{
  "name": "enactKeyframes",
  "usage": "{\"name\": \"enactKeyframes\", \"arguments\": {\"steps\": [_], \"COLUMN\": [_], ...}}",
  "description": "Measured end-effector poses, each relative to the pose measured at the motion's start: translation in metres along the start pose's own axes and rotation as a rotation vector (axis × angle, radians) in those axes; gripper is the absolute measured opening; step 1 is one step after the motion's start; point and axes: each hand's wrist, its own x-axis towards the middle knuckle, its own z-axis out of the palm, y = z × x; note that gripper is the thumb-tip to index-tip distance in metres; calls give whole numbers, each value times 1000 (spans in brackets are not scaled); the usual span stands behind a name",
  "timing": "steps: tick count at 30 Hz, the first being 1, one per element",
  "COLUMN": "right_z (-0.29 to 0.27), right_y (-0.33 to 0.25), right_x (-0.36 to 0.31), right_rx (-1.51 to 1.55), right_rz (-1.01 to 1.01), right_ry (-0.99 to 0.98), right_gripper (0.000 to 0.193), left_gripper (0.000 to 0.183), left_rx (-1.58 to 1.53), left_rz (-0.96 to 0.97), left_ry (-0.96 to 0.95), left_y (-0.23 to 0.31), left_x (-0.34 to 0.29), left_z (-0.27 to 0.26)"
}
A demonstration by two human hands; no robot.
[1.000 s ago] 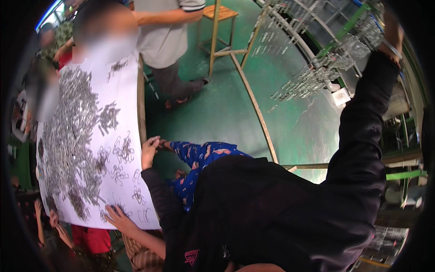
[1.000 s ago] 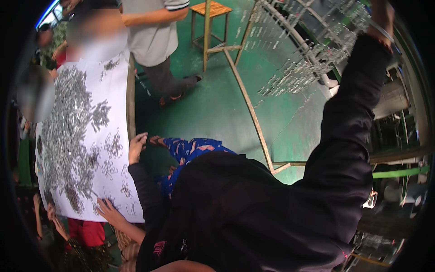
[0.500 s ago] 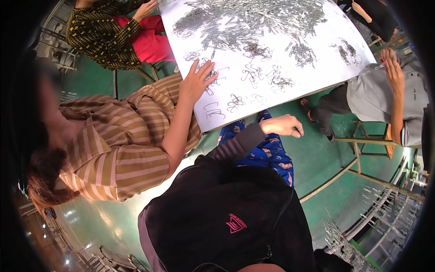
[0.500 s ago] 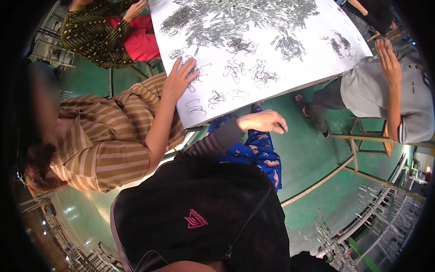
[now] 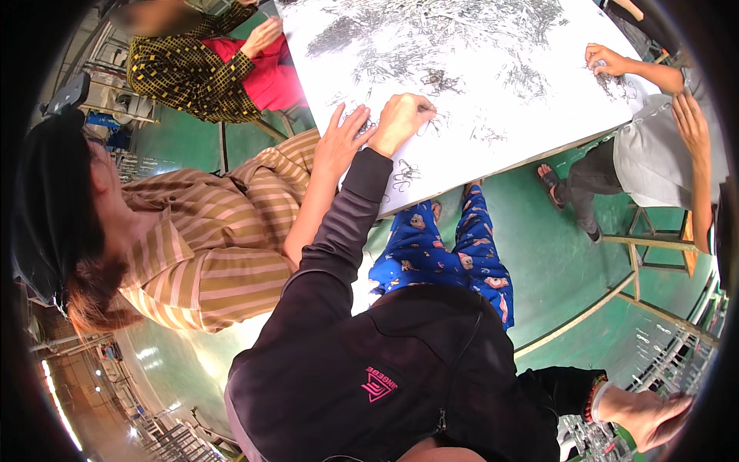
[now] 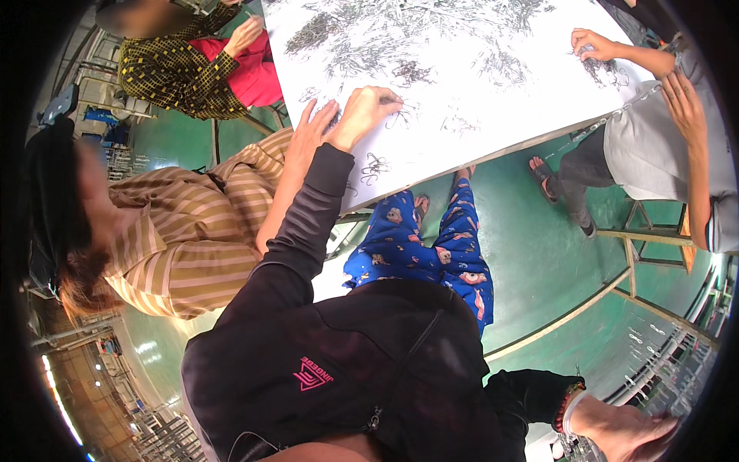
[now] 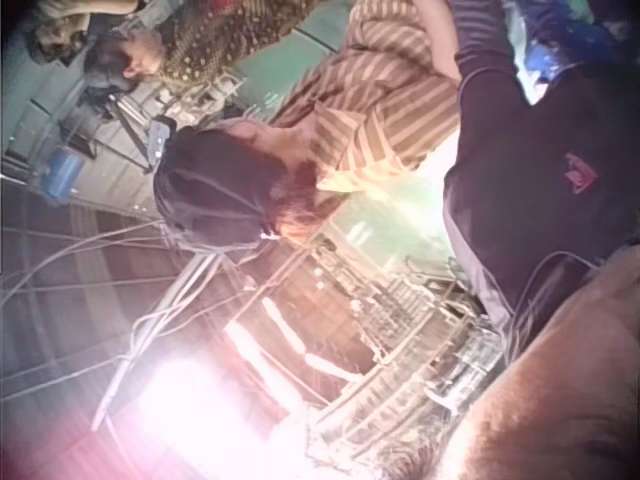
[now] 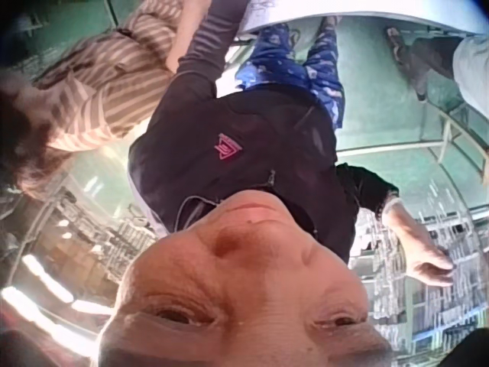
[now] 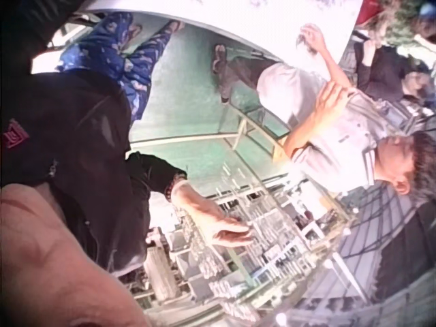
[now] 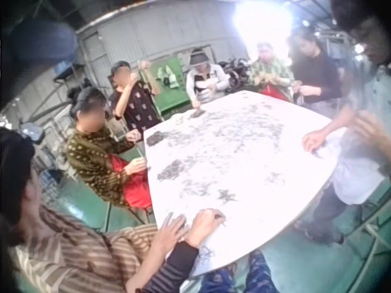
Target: The person picks up metal links from a large pile on a table and attaches them one by one to a long chain. Once several links are attached, the person lifts the chain and hangs it on a rack with other similar chains.
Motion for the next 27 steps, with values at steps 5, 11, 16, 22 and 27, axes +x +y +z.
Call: {"name": "enactKeyframes", "arguments": {"steps": [5,11,16,22,27], "right_z": [3,22,86,202,275], "right_y": [-3,-14,-41,24,24], "right_x": [-12,-46,-95,-307,-382], "right_rx": [4,-106,218,382,397], "right_rz": [134,360,472,392,-112], "right_ry": [-103,-482,-1262,-1587,-1383], "right_gripper": [17,21,22,24,21], "left_gripper": [28,22,21,15,13], "left_rx": [307,410,311,-85,-479], "left_rz": [-159,-180,14,149,-124], "left_ry": [-125,-95,-42,-81,-237], "left_y": [18,23,32,48,87], "left_x": [15,28,23,1,-51], "left_z": [29,49,4,24,44]}}
